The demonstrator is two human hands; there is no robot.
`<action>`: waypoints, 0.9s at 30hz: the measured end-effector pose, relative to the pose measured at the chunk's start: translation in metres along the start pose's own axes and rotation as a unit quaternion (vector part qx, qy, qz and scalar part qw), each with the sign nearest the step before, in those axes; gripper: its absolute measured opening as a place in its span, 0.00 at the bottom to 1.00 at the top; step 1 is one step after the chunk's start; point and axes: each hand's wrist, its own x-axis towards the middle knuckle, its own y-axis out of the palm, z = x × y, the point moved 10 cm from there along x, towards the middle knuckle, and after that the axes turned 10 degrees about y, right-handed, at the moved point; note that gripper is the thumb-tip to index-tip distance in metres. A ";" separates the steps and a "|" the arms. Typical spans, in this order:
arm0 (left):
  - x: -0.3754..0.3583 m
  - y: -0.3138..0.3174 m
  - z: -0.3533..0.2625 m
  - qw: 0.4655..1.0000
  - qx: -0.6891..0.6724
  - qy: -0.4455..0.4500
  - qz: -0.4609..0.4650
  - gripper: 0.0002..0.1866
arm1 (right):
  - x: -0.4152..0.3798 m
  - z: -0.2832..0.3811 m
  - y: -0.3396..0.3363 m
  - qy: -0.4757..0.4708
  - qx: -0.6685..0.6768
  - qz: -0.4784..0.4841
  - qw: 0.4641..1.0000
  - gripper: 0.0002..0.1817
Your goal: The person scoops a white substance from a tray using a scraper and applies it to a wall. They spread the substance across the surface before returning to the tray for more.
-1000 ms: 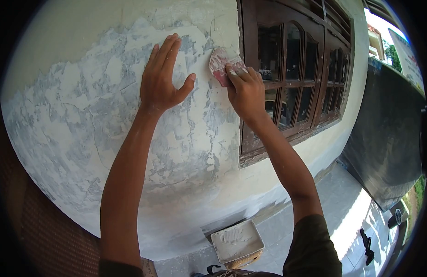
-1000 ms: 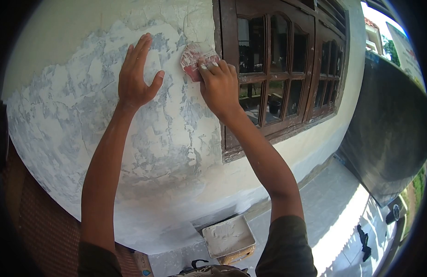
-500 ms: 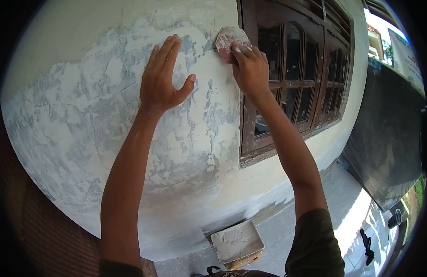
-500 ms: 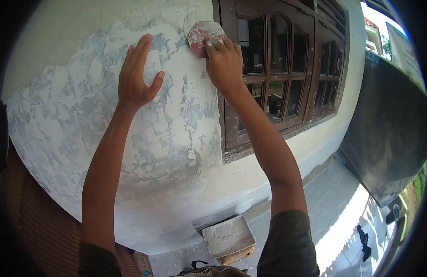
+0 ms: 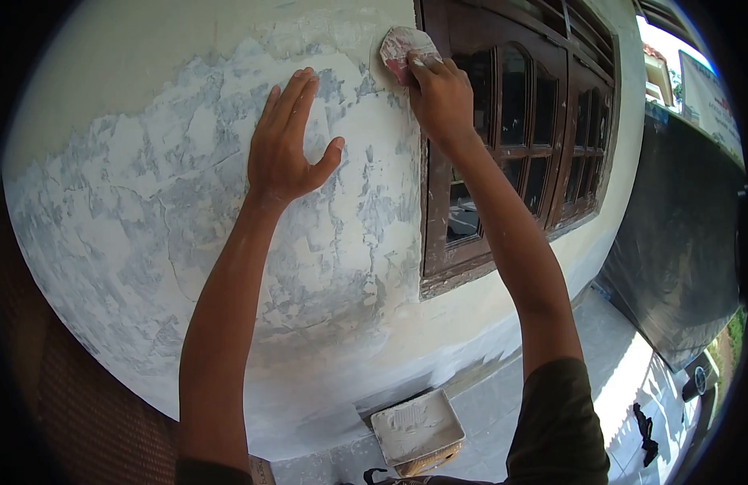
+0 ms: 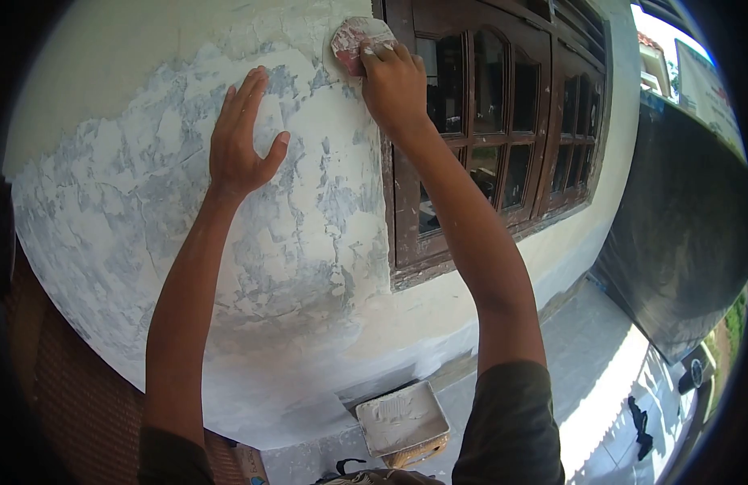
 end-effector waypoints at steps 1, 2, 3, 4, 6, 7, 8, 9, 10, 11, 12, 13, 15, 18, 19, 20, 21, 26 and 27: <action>0.000 0.000 0.000 1.000 -0.001 -0.002 0.000 0.39 | -0.014 0.004 -0.001 0.008 -0.009 0.026 1.000 0.19; 0.000 0.000 -0.001 1.000 -0.002 -0.002 0.000 0.39 | -0.030 0.009 -0.003 0.015 -0.018 0.052 0.998 0.20; 0.000 0.000 -0.001 1.000 0.000 0.000 -0.001 0.39 | -0.047 0.014 -0.011 0.015 -0.018 0.051 0.998 0.20; 0.000 0.000 -0.001 1.000 0.002 0.002 0.000 0.39 | -0.066 0.020 -0.017 0.018 -0.004 0.063 0.998 0.21; 0.000 0.000 -0.001 1.000 0.002 0.001 0.000 0.39 | -0.083 0.027 -0.028 0.020 0.010 0.075 0.997 0.21; 0.001 0.000 -0.001 1.000 0.002 0.001 -0.001 0.39 | -0.085 0.029 -0.034 0.021 0.039 0.078 0.996 0.21; 0.001 0.000 -0.001 1.000 0.004 0.001 -0.002 0.39 | -0.083 0.029 -0.038 0.020 0.068 0.081 0.994 0.21; 0.001 0.000 -0.001 1.000 0.004 0.000 -0.001 0.39 | -0.067 0.026 -0.042 0.034 0.074 0.073 0.994 0.21; 0.001 0.000 -0.002 1.000 0.004 -0.001 0.002 0.39 | -0.049 0.023 -0.039 0.034 0.075 0.074 0.994 0.21; 0.001 0.000 -0.001 1.000 0.004 -0.002 0.003 0.39 | -0.027 0.017 -0.039 0.036 0.061 0.039 0.997 0.21; 0.000 0.001 -0.001 1.000 0.005 -0.001 0.002 0.39 | -0.010 0.011 -0.037 0.038 0.047 0.004 0.998 0.21; 0.000 0.001 -0.001 1.000 0.006 0.000 0.002 0.39 | 0.003 0.007 -0.027 0.038 0.047 0.004 0.998 0.21; 0.000 0.001 -0.001 1.000 0.005 0.001 -0.001 0.39 | 0.022 0.011 -0.017 0.000 0.022 -0.031 0.999 0.20; 0.001 -0.002 -0.003 1.000 -0.007 -0.001 -0.002 0.38 | 0.007 0.025 0.006 -0.040 -0.003 0.008 0.999 0.20; 0.001 -0.002 -0.004 1.000 -0.020 -0.005 -0.001 0.37 | -0.005 0.028 0.008 -0.019 0.000 0.043 0.999 0.20; 0.001 -0.002 -0.004 1.000 -0.020 -0.005 -0.001 0.37 | -0.020 0.034 0.000 -0.019 0.000 0.044 0.999 0.20; 0.001 -0.002 -0.004 1.000 -0.019 -0.002 -0.003 0.37 | -0.036 0.039 -0.003 -0.005 0.007 0.077 0.997 0.21; 0.001 -0.002 -0.004 1.000 -0.019 0.000 -0.008 0.37 | -0.085 0.056 -0.034 -0.008 0.074 0.101 0.992 0.23; 0.001 -0.002 -0.003 1.000 -0.017 0.000 -0.007 0.37 | -0.073 0.052 -0.041 0.005 0.089 0.085 0.992 0.23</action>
